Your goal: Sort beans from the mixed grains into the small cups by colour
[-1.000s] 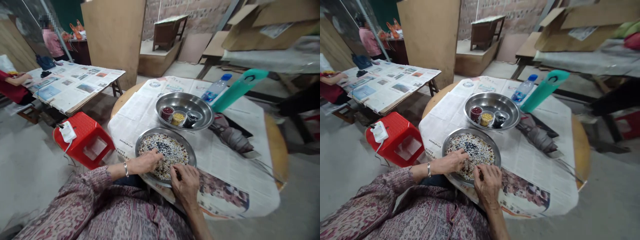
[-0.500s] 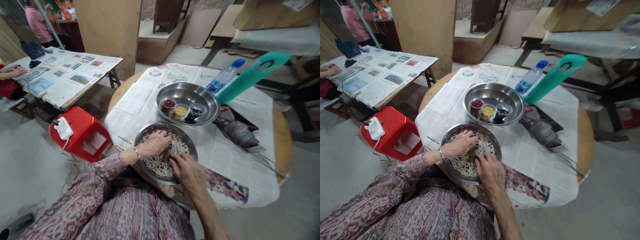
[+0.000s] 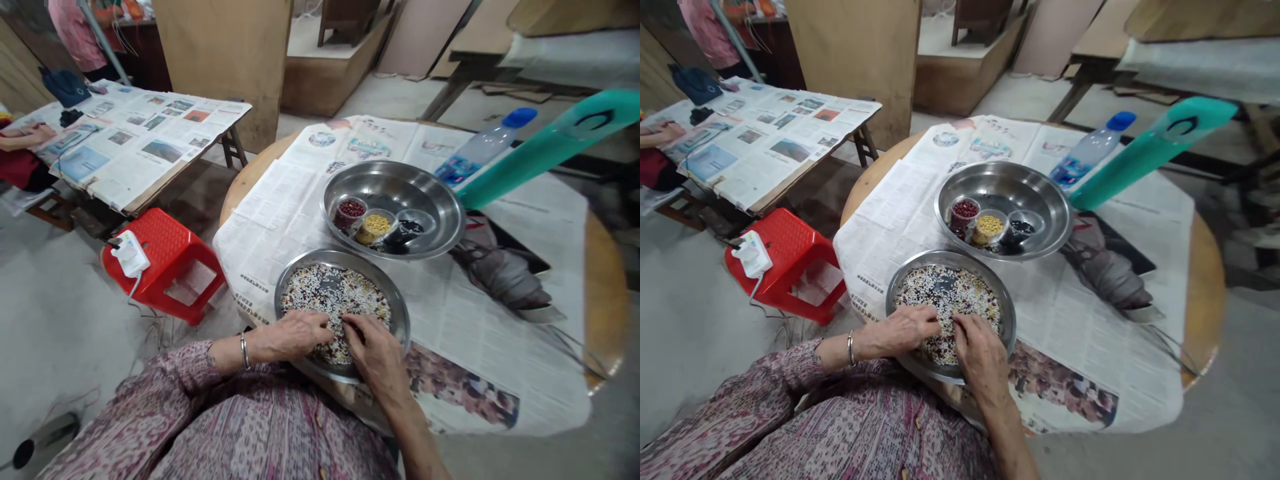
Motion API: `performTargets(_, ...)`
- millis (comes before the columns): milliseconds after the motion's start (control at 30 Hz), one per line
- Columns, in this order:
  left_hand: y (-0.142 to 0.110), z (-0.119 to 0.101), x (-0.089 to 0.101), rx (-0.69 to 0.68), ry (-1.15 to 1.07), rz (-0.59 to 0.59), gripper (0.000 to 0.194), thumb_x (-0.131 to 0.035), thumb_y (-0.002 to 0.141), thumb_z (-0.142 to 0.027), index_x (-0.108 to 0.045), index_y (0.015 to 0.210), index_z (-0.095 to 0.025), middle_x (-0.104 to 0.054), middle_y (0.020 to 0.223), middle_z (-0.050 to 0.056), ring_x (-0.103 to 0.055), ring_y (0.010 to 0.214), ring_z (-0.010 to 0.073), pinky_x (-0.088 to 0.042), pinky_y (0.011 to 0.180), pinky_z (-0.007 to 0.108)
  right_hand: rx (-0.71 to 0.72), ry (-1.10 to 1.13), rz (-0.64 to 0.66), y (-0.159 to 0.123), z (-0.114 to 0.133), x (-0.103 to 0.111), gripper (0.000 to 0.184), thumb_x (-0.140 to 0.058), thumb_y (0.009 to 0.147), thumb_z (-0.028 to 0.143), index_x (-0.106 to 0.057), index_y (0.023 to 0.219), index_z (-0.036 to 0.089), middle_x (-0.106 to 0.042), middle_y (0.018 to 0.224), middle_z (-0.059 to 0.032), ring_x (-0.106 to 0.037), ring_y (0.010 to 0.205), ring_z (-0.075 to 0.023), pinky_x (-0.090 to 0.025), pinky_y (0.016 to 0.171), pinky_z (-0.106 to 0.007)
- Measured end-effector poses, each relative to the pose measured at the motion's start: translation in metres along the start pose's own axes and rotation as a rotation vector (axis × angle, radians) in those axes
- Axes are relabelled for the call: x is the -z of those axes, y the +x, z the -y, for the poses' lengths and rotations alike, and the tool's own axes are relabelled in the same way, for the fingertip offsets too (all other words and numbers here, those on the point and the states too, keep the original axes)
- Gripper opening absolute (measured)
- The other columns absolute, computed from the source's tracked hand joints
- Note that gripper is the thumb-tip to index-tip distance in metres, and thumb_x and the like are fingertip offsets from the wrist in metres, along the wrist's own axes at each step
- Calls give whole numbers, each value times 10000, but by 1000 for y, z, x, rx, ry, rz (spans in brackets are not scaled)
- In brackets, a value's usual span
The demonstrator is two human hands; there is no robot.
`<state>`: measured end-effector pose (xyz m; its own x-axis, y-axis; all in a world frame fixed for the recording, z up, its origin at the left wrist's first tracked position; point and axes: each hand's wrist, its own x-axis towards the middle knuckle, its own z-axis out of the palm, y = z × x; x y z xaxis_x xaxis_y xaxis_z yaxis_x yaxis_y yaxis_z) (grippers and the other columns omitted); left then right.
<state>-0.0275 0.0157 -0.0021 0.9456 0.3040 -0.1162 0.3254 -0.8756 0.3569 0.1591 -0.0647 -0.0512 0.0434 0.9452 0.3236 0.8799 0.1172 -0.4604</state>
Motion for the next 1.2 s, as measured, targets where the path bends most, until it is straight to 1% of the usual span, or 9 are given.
performTargets(233, 38, 17, 13, 251, 92, -106, 233, -406, 924, -38, -530, 1082, -155, -535, 1138, 97, -564, 1019, 204, -492, 752, 290, -30, -293, -138, 12, 0, 11, 254, -462, 928, 172, -687, 1044, 149, -691, 1023, -113, -586, 954, -251, -481, 816, -349)
performTargets(433, 44, 19, 5, 15, 102, -152, 132, -438, 999, -199, -567, 990, -175, -608, 973, 51, -614, 853, 170, -484, 663, 279, -7, -248, -209, 5, 6, 7, 274, -472, 989, 291, -677, 883, 145, -721, 804, -68, -634, 705, -173, -443, 688, -275)
performTargets(533, 61, 36, 26, 3, 83, -283, 194, -420, 1023, -234, -597, 979, -168, -627, 881, 30, -614, 820, 143, -488, 692, 258, -39, -243, -233, 3, 7, 3, 298, -441, 1010, 300, -683, 916, 155, -733, 764, -40, -637, 618, -143, -410, 607, -250)
performTargets(633, 92, 65, 62, 79, 64, -478, 240, -410, 1033, -244, -623, 1024, -134, -634, 964, 55, -601, 888, 133, -501, 786, 247, -65, -242, -250, 4, 7, 2, 326, -417, 1020, 318, -691, 942, 160, -744, 761, -38, -646, 592, -134, -402, 582, -242)
performTargets(700, 116, 87, 84, 120, 92, -533, 231, -419, 1007, -141, -633, 1094, -137, -635, 1054, 70, -585, 984, 149, -502, 841, 256, -66, -227, -247, 5, 8, 4, 361, -392, 1026, 338, -692, 945, 154, -753, 788, -55, -670, 631, -142, -418, 598, -239)
performTargets(767, 138, 107, 100, 147, 136, -533, 302, -403, 973, -61, -654, 1106, -163, -638, 1106, 70, -565, 1049, 167, -489, 916, 295, -58, -202, -244, 6, 9, 5, 383, -381, 1027, 354, -692, 937, 149, -757, 808, -67, -688, 669, -149, -435, 619, -236)
performTargets(867, 159, 124, 112, 182, 176, -409, 309, -434, 933, -44, -690, 1046, -175, -652, 1090, 77, -560, 1055, 194, -484, 929, 334, -63, -165, -256, 8, 10, 6, 386, -388, 1023, 365, -693, 924, 149, -756, 811, -71, -694, 679, -150, -445, 632, -234)
performTargets(1000, 168, 126, 116, 153, 216, -273, 292, -421, 929, -65, -700, 924, -148, -657, 984, 100, -578, 962, 199, -479, 884, 346, -99, -128, -247, 7, 9, 5, 371, -405, 1013, 365, -697, 910, 160, -755, 796, -64, -689, 658, -151, -445, 622, -240)
performTargets(1200, 175, 129, 118, 155, 241, -272, 307, -392, 907, -27, -687, 916, -108, -647, 958, 115, -591, 917, 195, -470, 836, 324, -165, -86, -208, 6, 8, 5, 351, -420, 998, 376, -702, 912, 185, -756, 795, -46, -686, 652, -156, -438, 612, -246)
